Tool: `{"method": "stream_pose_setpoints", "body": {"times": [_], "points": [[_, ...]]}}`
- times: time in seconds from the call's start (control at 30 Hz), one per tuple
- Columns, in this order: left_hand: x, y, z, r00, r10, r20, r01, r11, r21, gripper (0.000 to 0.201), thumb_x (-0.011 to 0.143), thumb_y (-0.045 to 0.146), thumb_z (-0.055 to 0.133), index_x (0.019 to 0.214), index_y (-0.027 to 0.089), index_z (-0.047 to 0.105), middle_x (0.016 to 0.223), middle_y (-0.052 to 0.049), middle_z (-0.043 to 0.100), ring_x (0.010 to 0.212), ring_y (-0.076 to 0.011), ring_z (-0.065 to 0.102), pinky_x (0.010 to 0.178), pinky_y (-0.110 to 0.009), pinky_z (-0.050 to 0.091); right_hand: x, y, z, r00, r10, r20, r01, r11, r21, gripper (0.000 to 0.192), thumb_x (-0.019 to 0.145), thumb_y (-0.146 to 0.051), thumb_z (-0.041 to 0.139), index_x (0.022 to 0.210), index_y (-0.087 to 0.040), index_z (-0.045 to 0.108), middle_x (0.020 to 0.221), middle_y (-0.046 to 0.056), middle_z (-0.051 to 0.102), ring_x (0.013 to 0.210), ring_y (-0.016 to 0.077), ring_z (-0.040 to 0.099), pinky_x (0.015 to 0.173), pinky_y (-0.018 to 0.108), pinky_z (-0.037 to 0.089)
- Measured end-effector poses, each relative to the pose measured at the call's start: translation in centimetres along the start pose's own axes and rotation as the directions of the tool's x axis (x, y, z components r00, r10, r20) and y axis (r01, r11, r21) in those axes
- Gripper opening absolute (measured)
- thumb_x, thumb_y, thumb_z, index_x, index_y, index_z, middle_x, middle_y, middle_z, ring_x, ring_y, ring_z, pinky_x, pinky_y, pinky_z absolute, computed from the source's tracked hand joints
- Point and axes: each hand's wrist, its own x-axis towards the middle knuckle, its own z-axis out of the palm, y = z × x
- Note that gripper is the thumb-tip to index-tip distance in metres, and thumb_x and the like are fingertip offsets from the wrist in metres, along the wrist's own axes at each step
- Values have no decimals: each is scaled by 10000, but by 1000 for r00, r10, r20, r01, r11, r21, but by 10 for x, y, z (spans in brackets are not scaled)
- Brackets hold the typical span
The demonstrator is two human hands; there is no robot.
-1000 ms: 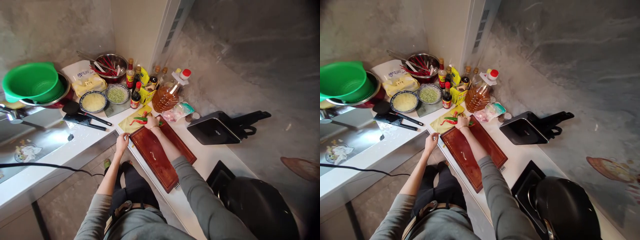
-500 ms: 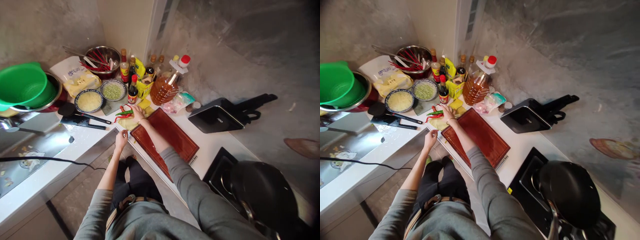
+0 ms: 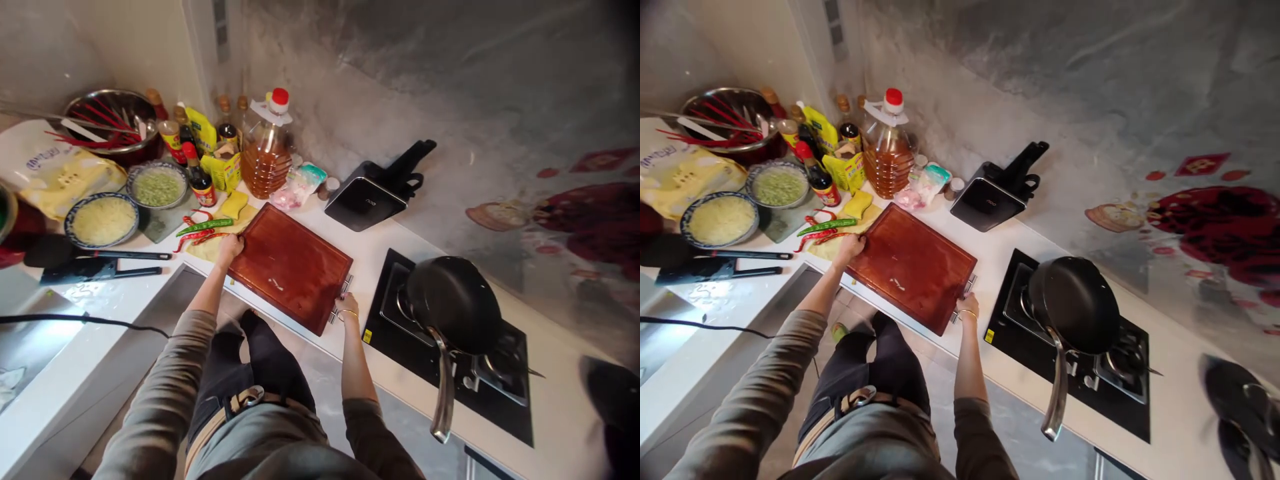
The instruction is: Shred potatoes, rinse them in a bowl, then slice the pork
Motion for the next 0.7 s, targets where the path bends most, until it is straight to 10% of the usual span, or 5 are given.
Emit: {"method": "stream_pose_setpoints", "body": {"times": [0.4, 0.6, 0.7], "points": [[-8, 25, 9, 988, -142, -58, 145, 988, 49, 760, 829, 582, 340, 1209, -63, 476, 1216, -319, 520, 1183, -396, 462, 981, -469, 317, -1, 33, 6, 997, -62, -49, 76, 931, 356, 56, 669, -245, 480, 695, -240, 430, 617, -8, 538, 661, 162, 612, 526, 235, 478], [-39, 28, -4, 983, -63, -173, 63, 998, -5, 792, 821, 670, 245, 1147, 8, 533, 1204, -265, 547, 1171, -366, 469, 992, -474, 298, -38, 52, -29, 996, -42, -79, 89, 494, 865, 319, 549, -373, 583, 709, -230, 347, 542, -114, 355, 411, 50, 395, 380, 164, 363], [-62, 19, -26, 966, -47, -253, 33, 998, -59, 781, 828, 671, 227, 1094, 15, 554, 1154, -256, 574, 1134, -345, 501, 966, -426, 340, -57, 48, -59, 987, -130, -95, 145, 462, 875, 344, 529, -358, 604, 718, -227, 348, 554, -111, 385, 412, 46, 388, 367, 158, 334]]}}
